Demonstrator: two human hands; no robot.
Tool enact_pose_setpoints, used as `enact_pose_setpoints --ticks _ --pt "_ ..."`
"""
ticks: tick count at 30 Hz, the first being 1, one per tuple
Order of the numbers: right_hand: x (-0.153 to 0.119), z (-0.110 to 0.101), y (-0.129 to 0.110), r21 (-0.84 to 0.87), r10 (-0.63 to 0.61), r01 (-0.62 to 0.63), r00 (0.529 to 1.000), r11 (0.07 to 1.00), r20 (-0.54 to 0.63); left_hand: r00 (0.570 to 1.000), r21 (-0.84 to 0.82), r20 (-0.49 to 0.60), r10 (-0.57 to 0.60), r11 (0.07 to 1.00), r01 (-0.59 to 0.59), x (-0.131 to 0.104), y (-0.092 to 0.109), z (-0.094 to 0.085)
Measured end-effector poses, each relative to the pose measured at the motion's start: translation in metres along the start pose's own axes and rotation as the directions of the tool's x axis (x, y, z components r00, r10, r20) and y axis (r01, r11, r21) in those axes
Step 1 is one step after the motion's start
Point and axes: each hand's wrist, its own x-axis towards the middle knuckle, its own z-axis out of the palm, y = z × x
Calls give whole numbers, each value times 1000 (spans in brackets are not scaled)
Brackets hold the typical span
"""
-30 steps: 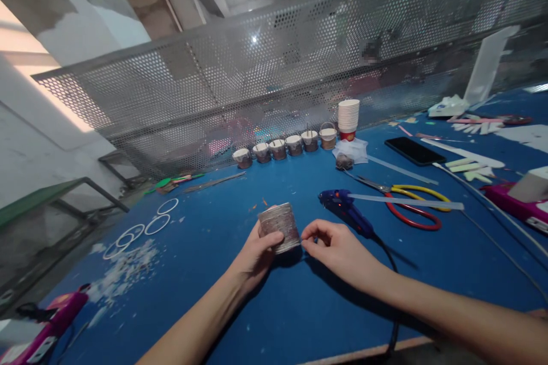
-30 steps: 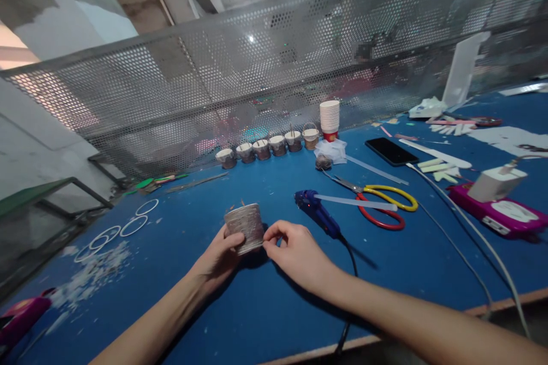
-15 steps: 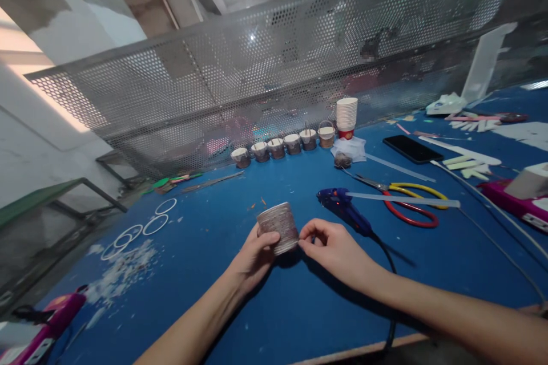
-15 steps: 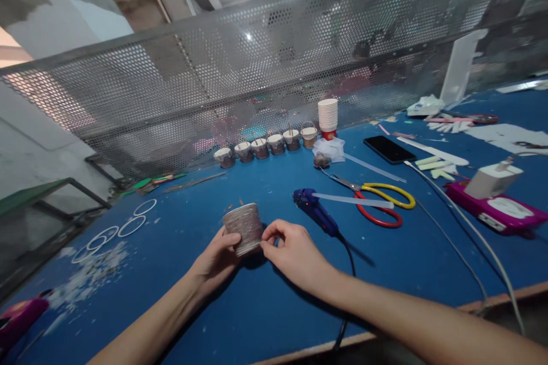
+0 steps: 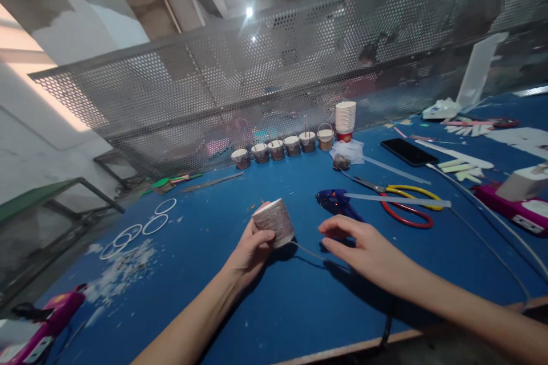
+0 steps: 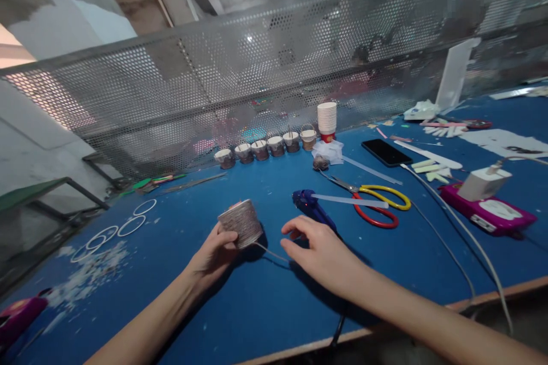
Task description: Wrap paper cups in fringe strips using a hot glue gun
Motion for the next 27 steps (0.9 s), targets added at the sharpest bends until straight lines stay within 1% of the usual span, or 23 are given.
enact_pose_setpoints --ticks 3,5,7,9,13,16,17,19,22,27 --pt "-16 -26 8 -75 33 -33 999 997 1 1000 -1 -2 28 1000 -28 0 2 1" --pt "-25 -41 16 -153 34 -39 999 988 -33 999 3 -9 41 999 -41 1 3 1" --pt "-30 -52 24 -236 16 -35 996 971 -85 999 6 -18 49 999 -49 1 3 2" --pt "-32 -58 30 -305 -13 -22 994 952 -112 999 6 -27 40 999 -40 2 3 3" --pt "-29 -58 34 -439 -95 56 993 897 -68 998 14 -49 31 999 -30 3 3 4" --pt "-20 -58 38 -535 -144 63 983 843 -112 997 13 -69 44 999 -43 5 4 3" --pt "-16 -58 40 -552 -139 44 981 832 -132 996 10 -74 43 999 -42 6 4 3" --pt "-6 -61 43 -560 -79 -16 986 829 -146 996 7 -77 41 999 -40 7 4 3" --pt "7 -64 46 -538 20 -80 993 839 -118 994 5 -95 52 999 -51 7 4 3" --pt "23 -61 40 -503 44 -74 996 861 -71 986 3 -155 62 998 -63 6 4 5"
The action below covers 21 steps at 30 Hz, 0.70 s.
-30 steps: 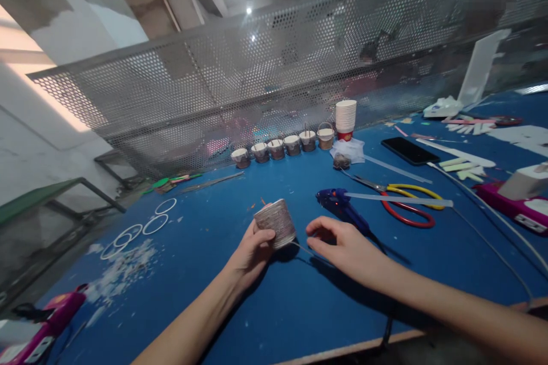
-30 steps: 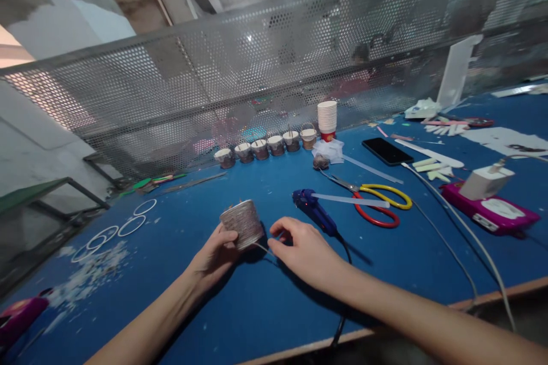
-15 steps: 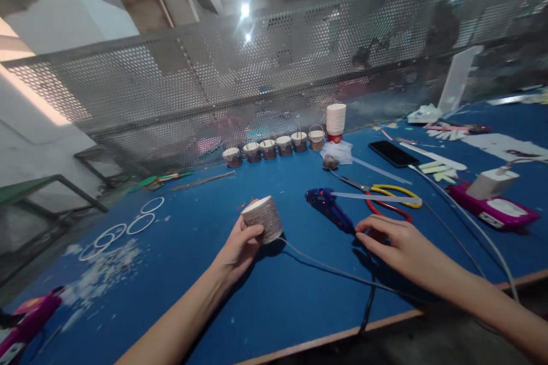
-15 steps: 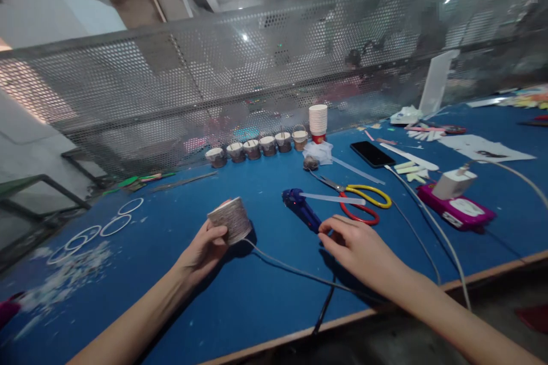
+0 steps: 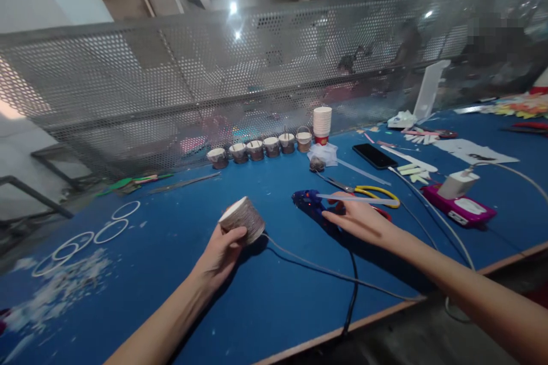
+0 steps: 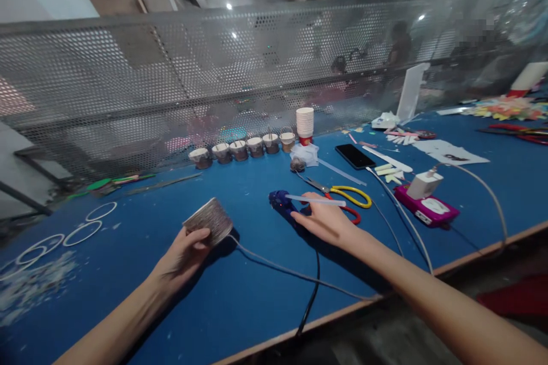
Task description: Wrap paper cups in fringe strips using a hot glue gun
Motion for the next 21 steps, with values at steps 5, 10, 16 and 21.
enact_pose_setpoints --ticks 5,10,16,21 --pt "21 18 -11 101 10 -15 999 995 47 999 -25 -32 6 1000 -6 -2 2 2" --pt "31 44 -13 189 45 -47 999 981 15 999 -88 -46 1 996 -5 -2 1 2" --pt "-1 40 -35 342 -38 19 998 939 48 1000 -148 -7 7 989 -8 4 -6 -6" --pt "-18 35 -46 375 -52 16 995 927 86 1000 -175 -1 4 985 -4 5 -8 -5"
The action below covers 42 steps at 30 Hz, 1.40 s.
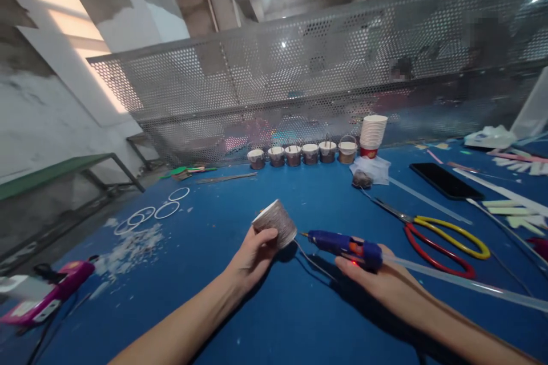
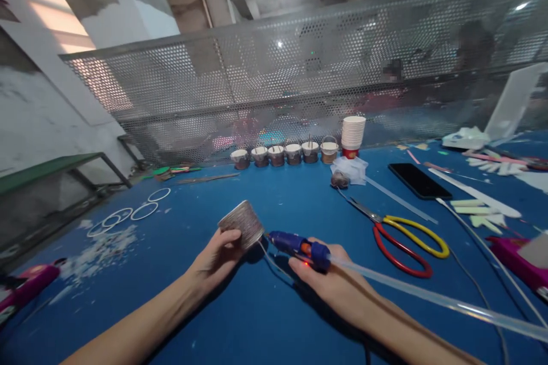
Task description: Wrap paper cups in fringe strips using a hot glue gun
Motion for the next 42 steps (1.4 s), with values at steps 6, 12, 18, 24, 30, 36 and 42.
enact_pose_setpoints --ticks 6,12,18,24,30,36,42 --pt "-2 4 -4 -9 -42 42 998 999 47 1000 -14 -15 -6 1000 6 1 -2 2" --pt "0 6 -8 -12 -94 95 994 995 57 1000 17 -12 -9 1000 10 -2 -1 4" --pt "2 10 -1 -11 -139 141 987 990 83 1000 29 -11 1 1000 -1 -2 -2 3" --pt "0 8 0 -12 -139 140 988 990 63 1000 42 -11 -5 999 5 -2 0 3" --pt "-1 8 2 0 -156 156 984 988 88 1000 28 -6 3 1000 -3 -1 -1 2" --pt "-1 9 4 -27 -180 182 981 983 76 1000 48 14 0 999 0 -1 -1 1" --pt "-1 8 4 -36 -175 177 982 983 67 1000 66 17 22 998 -23 -1 -1 1"
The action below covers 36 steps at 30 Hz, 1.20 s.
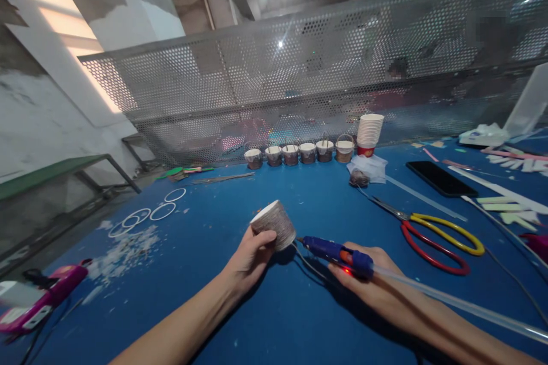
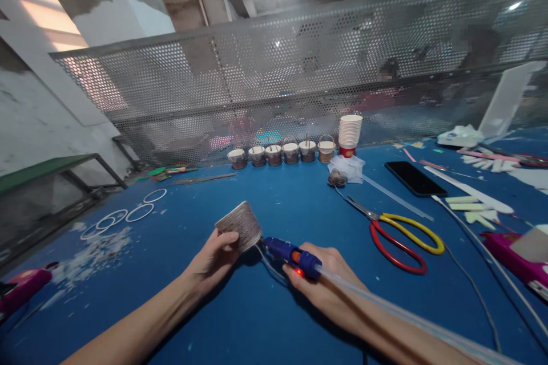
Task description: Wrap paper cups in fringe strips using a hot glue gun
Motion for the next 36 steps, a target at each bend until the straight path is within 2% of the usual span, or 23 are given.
enact_pose_setpoints --ticks 21,24,28,31,33,36 --pt "-2 -2 -2 14 -51 50 998 999 30 999 0 33 -32 999 32 -1 2 1" --pt "0 -5 -5 33 9 -9 1000 999 5 999 -8 39 -36 999 37 -1 2 0" --pt "8 -13 -3 46 136 -132 986 990 -100 998 -7 36 -43 999 43 0 3 -2" --pt "17 -15 11 -21 201 -209 961 978 -192 999 -5 21 -42 999 42 2 3 -3" --pt "26 -15 25 -142 177 -214 956 966 -236 999 -3 16 -32 999 32 3 4 -3" --pt "37 -15 40 -285 123 -183 969 941 -213 1000 1 30 -6 1000 6 3 6 -2"
